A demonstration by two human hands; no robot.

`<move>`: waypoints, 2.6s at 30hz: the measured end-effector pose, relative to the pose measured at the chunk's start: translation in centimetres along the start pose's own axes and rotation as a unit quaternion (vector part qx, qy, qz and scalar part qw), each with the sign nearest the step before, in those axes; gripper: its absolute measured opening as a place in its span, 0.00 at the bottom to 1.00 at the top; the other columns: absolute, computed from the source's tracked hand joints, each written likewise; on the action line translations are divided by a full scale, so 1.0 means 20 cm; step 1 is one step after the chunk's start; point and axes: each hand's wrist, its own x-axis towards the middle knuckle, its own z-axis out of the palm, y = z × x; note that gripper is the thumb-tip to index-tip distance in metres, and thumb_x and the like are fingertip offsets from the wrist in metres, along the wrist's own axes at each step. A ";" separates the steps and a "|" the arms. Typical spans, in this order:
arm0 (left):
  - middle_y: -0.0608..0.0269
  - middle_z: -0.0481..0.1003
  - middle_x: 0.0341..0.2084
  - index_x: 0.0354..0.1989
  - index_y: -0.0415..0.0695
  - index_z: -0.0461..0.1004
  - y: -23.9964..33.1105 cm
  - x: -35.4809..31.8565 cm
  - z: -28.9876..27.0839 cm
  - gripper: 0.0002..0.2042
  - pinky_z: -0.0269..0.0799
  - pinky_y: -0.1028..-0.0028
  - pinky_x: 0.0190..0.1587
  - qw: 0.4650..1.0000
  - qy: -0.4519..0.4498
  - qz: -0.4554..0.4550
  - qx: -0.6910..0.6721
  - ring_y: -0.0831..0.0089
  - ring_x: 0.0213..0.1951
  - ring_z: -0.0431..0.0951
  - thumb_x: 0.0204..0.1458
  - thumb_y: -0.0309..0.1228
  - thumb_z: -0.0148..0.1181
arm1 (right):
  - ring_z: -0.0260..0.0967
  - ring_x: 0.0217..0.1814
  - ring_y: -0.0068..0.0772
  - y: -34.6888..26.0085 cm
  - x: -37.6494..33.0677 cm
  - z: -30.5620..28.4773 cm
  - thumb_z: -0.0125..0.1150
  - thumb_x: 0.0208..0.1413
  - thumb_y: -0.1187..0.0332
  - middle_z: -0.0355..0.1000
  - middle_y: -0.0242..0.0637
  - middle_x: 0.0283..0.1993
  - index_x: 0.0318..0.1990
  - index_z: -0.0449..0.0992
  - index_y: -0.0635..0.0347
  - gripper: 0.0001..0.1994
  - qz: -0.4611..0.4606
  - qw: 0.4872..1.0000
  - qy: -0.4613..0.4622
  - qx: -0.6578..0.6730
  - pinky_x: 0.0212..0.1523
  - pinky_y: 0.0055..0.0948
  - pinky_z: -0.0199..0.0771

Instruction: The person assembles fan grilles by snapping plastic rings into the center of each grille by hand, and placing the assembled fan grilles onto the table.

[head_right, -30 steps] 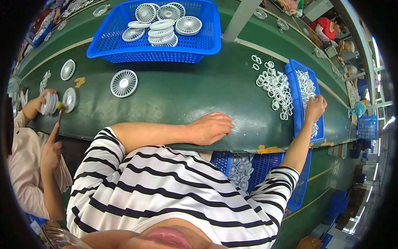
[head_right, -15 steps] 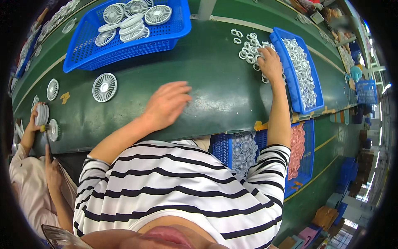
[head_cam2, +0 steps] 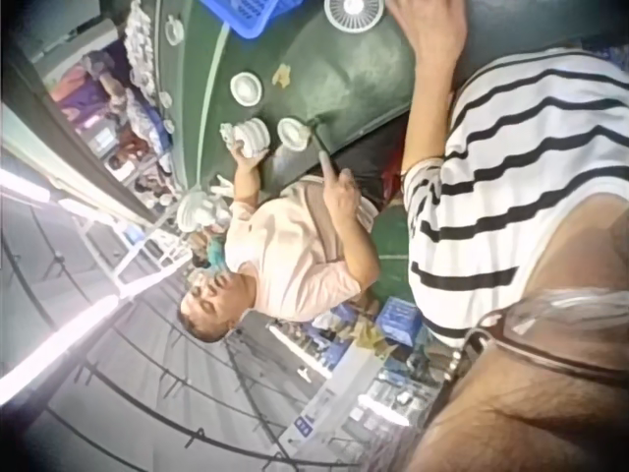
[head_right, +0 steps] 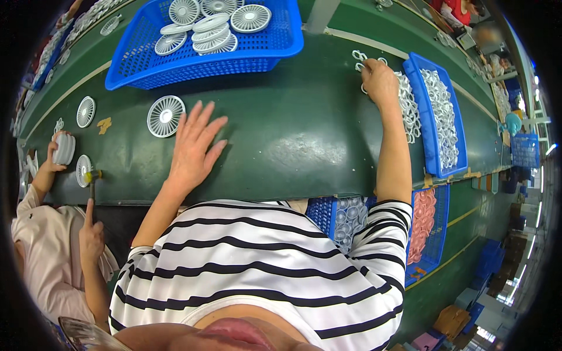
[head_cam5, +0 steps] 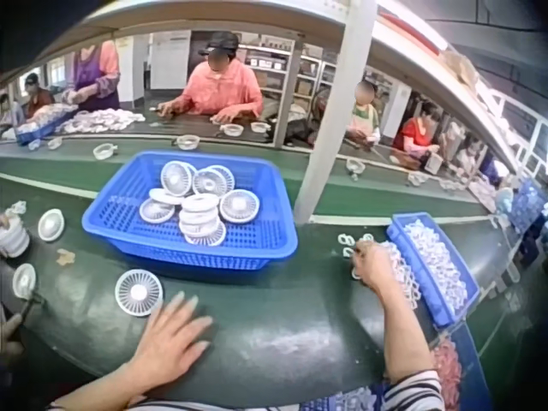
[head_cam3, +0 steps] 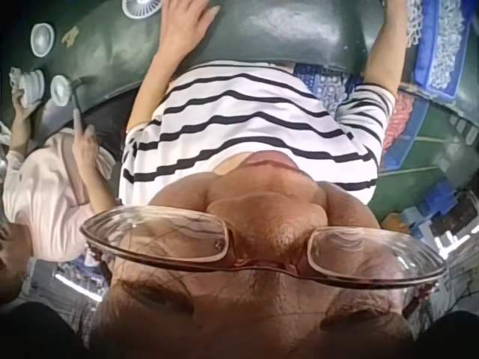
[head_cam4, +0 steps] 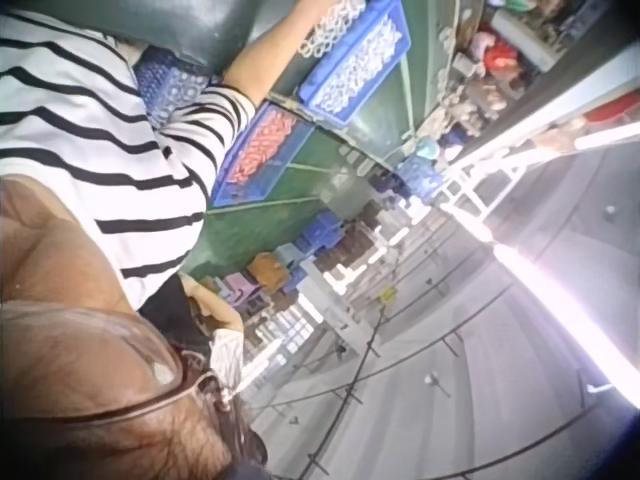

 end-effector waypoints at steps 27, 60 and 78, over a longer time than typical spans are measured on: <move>0.43 0.75 0.39 0.44 0.38 0.73 -0.49 1.28 -0.01 0.24 0.71 0.59 0.46 0.961 -0.188 -0.071 0.189 0.52 0.43 0.76 0.45 0.46 0.59 | 0.70 0.38 0.43 -0.26 -0.11 -0.04 0.62 0.46 0.71 0.72 0.38 0.31 0.27 0.74 0.59 0.03 -0.094 0.978 0.137 0.129 0.37 0.39 0.66; 0.65 0.74 0.32 0.42 0.35 0.70 0.03 -0.05 -0.01 0.12 0.69 0.80 0.38 0.769 0.077 -0.253 -0.582 0.83 0.33 0.72 0.60 0.33 0.50 | 0.70 0.33 0.38 -0.83 -0.68 -0.04 0.63 0.49 0.72 0.73 0.39 0.34 0.31 0.77 0.61 0.04 -0.111 0.959 -0.011 0.262 0.34 0.31 0.70; 0.66 0.71 0.35 0.48 0.37 0.68 -0.02 -0.08 -0.15 0.16 0.65 0.81 0.41 0.720 0.037 -0.262 -0.642 0.83 0.36 0.68 0.64 0.38 0.42 | 0.70 0.33 0.25 -1.31 -0.72 -0.09 0.65 0.49 0.74 0.74 0.35 0.32 0.33 0.77 0.65 0.05 0.022 0.778 0.009 0.628 0.35 0.22 0.68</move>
